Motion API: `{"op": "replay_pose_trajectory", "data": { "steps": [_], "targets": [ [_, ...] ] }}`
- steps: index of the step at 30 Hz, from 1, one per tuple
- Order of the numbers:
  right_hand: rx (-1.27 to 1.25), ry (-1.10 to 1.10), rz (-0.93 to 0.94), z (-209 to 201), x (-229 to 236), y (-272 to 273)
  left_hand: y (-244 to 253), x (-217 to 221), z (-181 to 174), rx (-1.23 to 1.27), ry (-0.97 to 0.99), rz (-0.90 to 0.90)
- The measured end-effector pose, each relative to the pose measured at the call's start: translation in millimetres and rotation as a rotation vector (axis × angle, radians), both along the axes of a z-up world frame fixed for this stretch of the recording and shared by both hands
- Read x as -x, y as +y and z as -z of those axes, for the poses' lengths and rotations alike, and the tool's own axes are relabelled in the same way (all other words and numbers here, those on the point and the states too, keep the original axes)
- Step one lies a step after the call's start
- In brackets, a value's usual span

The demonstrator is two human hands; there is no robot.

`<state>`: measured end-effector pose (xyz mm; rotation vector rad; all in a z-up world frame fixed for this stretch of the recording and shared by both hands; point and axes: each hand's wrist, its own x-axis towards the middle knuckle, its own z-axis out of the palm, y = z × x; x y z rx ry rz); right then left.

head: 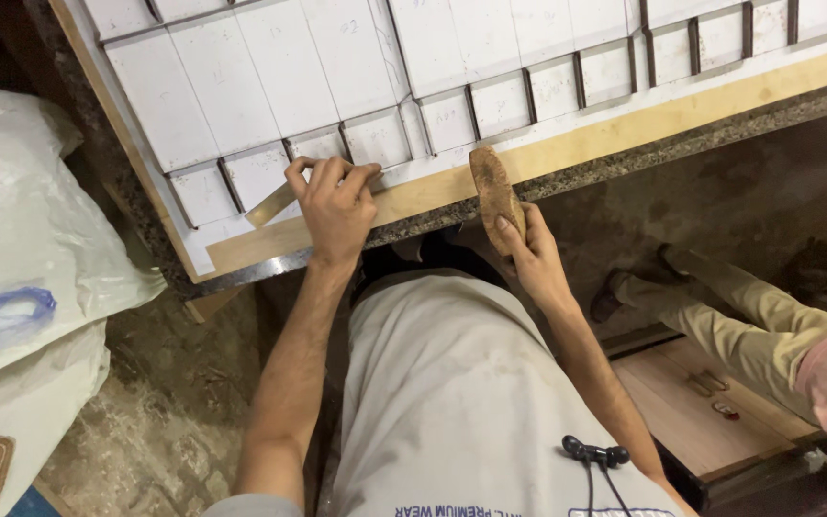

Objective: The person places small metal pieces into a grid of compartments on a white board and uses a wooden mallet to tap them into place. The person repeatedly picks up pieces, positions them, and taps them down across the board.

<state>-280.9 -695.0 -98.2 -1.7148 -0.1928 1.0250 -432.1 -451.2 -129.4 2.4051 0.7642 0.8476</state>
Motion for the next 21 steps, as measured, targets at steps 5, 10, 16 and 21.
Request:
{"op": "replay_pose_trajectory", "data": {
  "steps": [5, 10, 16, 21],
  "targets": [
    [-0.009, -0.374, -0.114, -0.5, 6.3, -4.2, -1.2, -2.7, 2.8, -0.028, -0.012, 0.007],
    [-0.088, -0.869, -0.223, -14.7, 17.3, 21.0, 3.8, -1.2, 8.3, -0.049, -0.040, 0.036],
    [0.088, -1.220, -0.405, -28.9, 37.8, 61.6, -1.0, 3.7, 8.0, -0.056, 0.019, 0.017],
    [-0.083, -1.309, -0.336, -33.7, 36.3, 73.2, 6.8, -4.0, 4.3, -0.067, -0.058, 0.023]
  ]
}}
